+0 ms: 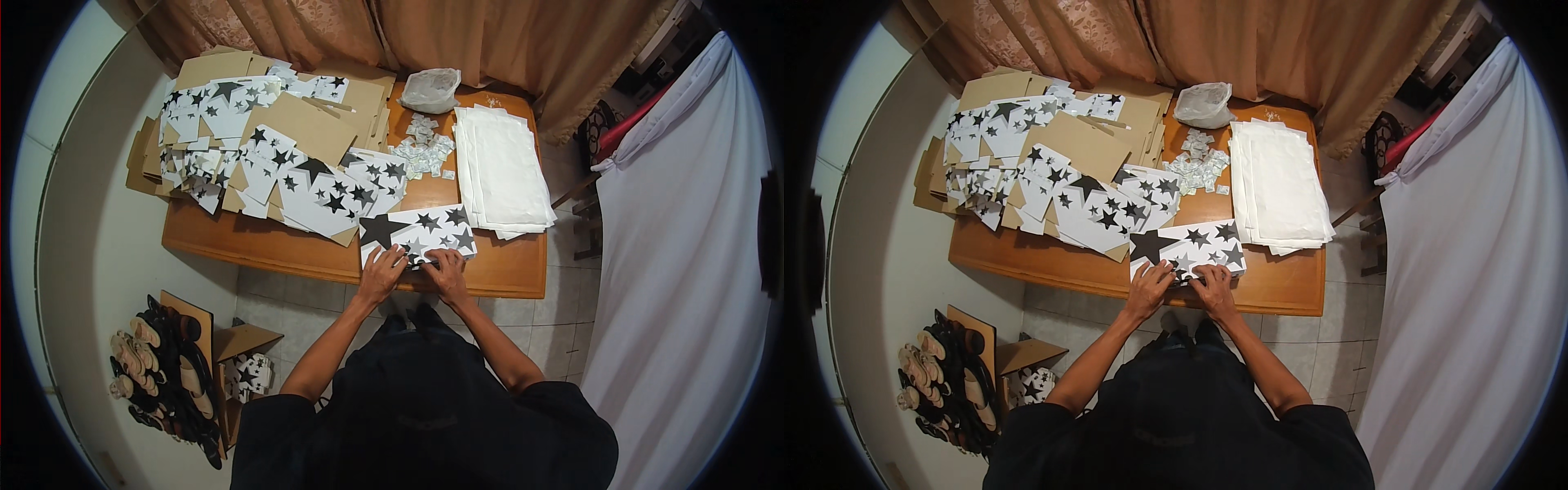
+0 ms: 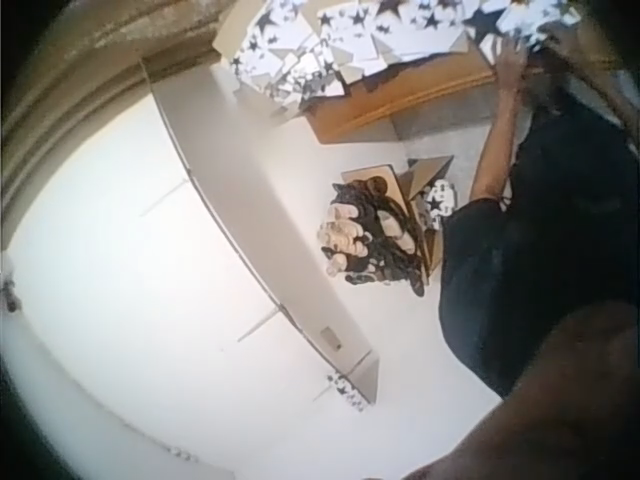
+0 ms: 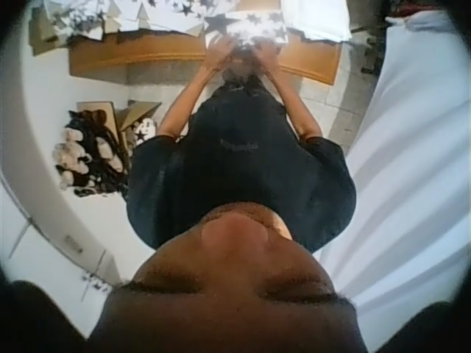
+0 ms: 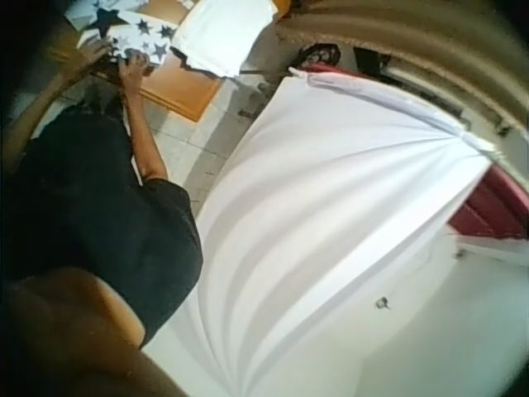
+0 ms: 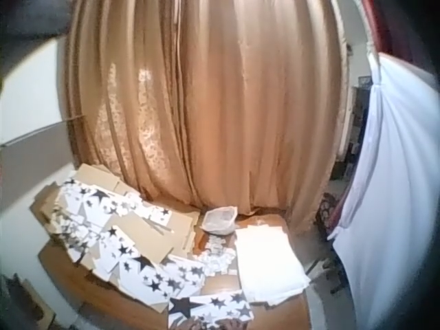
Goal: The person is folding and assembling cardboard shoe boxes and placing the finished boxes on a shelf.
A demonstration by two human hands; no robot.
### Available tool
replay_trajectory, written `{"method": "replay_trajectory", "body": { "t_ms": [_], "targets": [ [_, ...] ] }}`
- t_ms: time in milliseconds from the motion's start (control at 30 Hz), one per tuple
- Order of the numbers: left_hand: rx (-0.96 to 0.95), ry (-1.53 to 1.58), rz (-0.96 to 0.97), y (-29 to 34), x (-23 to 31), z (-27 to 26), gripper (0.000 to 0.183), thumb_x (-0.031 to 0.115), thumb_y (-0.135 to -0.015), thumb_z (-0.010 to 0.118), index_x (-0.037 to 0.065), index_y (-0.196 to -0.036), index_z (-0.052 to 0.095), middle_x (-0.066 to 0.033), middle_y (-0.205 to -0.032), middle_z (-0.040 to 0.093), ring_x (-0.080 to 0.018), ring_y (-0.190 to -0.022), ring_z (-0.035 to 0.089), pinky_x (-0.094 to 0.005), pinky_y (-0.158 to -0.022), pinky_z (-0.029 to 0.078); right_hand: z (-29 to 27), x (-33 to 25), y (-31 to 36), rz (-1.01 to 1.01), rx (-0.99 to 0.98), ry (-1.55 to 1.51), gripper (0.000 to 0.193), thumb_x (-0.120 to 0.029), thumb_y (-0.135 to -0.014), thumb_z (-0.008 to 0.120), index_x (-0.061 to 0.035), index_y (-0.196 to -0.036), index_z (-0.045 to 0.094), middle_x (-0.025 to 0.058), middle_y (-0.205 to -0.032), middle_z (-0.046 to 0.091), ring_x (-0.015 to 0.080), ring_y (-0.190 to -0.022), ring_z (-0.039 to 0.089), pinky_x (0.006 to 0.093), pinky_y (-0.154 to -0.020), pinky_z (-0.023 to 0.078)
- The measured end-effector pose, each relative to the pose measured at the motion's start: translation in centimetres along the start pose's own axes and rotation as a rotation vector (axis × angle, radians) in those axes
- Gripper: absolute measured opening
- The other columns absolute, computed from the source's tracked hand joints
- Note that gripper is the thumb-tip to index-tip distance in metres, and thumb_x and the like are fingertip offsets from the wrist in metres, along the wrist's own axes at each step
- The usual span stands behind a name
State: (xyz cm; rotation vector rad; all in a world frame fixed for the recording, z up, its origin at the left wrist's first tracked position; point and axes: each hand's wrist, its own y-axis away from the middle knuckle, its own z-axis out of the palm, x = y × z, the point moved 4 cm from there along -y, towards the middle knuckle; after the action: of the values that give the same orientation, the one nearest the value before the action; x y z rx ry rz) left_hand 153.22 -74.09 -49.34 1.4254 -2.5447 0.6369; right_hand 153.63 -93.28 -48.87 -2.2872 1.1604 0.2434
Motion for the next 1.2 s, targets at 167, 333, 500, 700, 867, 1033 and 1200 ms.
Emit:
{"method": "replay_trajectory", "body": {
  "t_ms": [167,333,500,700,867,1033,1200],
  "targets": [
    [-0.023,-0.004,-0.007,0.0,0.1,0.1,0.040,0.004,-0.079,0.071,0.009,-0.119,0.068,-0.0101,-0.132,0.064,-0.0279,-0.133,0.055,-0.0535,-0.109,0.039,-0.2,-0.1,0.0,-0.031,-0.034,-0.045,0.027,-0.006,-0.077,0.067,-0.0090,-0.103,0.071,0.0081,-0.121,0.061,0.0273,-0.118,0.056,0.0507,-0.103,0.036],
    [-0.008,0.044,-0.018,0.0,0.3,0.4,0.035,0.008,-0.082,0.072,0.008,-0.116,0.068,-0.0102,-0.130,0.064,-0.0269,-0.132,0.054,-0.0529,-0.108,0.038,0.1,0.0,0.5,-0.039,-0.028,-0.046,0.028,-0.006,-0.076,0.068,-0.0093,-0.104,0.071,0.0074,-0.118,0.063,0.0268,-0.115,0.058,0.0485,-0.101,0.038],
    [-0.042,0.096,-0.030,-0.4,0.5,0.2,0.029,0.011,-0.084,0.074,0.009,-0.113,0.069,-0.0099,-0.128,0.063,-0.0271,-0.132,0.053,-0.0536,-0.110,0.035,0.1,0.2,0.6,-0.051,-0.020,-0.050,0.031,-0.007,-0.075,0.069,-0.0098,-0.106,0.071,0.0064,-0.116,0.064,0.0262,-0.113,0.058,0.0477,-0.099,0.039],
    [-0.046,0.161,-0.037,-0.4,1.0,0.2,0.024,0.013,-0.084,0.076,0.009,-0.107,0.069,-0.0091,-0.130,0.062,-0.0254,-0.133,0.053,-0.0540,-0.113,0.033,0.1,0.4,0.6,-0.065,-0.027,-0.037,0.031,-0.014,-0.077,0.073,-0.0110,-0.108,0.072,0.0048,-0.114,0.063,0.0251,-0.113,0.058,0.0464,-0.099,0.038],
    [-0.040,0.163,0.005,-0.8,0.6,1.3,0.020,0.014,-0.085,0.077,0.007,-0.102,0.069,-0.0095,-0.126,0.064,-0.0263,-0.131,0.056,-0.0529,-0.113,0.034,0.2,0.4,0.6,-0.080,-0.024,-0.042,0.035,-0.015,-0.075,0.075,-0.0101,-0.109,0.071,0.0047,-0.115,0.064,0.0248,-0.111,0.059,0.0463,-0.098,0.039],
    [-0.003,0.177,0.063,-1.2,0.1,2.3,0.016,0.012,-0.086,0.076,0.004,-0.097,0.068,-0.0098,-0.118,0.068,-0.0270,-0.127,0.060,-0.0508,-0.111,0.039,0.1,0.6,0.5,-0.082,-0.024,-0.061,0.037,-0.017,-0.075,0.076,-0.0092,-0.111,0.070,0.0049,-0.115,0.064,0.0251,-0.110,0.059,0.0452,-0.097,0.040],
    [0.011,0.195,0.064,-1.3,0.2,2.1,0.014,0.012,-0.085,0.076,0.004,-0.094,0.068,-0.0094,-0.115,0.069,-0.0266,-0.125,0.061,-0.0502,-0.110,0.042,-0.2,0.8,0.5,-0.095,-0.035,-0.034,0.042,-0.019,-0.072,0.077,-0.0082,-0.112,0.070,0.0052,-0.115,0.064,0.0248,-0.110,0.060,0.0441,-0.096,0.041]
  ]
}}
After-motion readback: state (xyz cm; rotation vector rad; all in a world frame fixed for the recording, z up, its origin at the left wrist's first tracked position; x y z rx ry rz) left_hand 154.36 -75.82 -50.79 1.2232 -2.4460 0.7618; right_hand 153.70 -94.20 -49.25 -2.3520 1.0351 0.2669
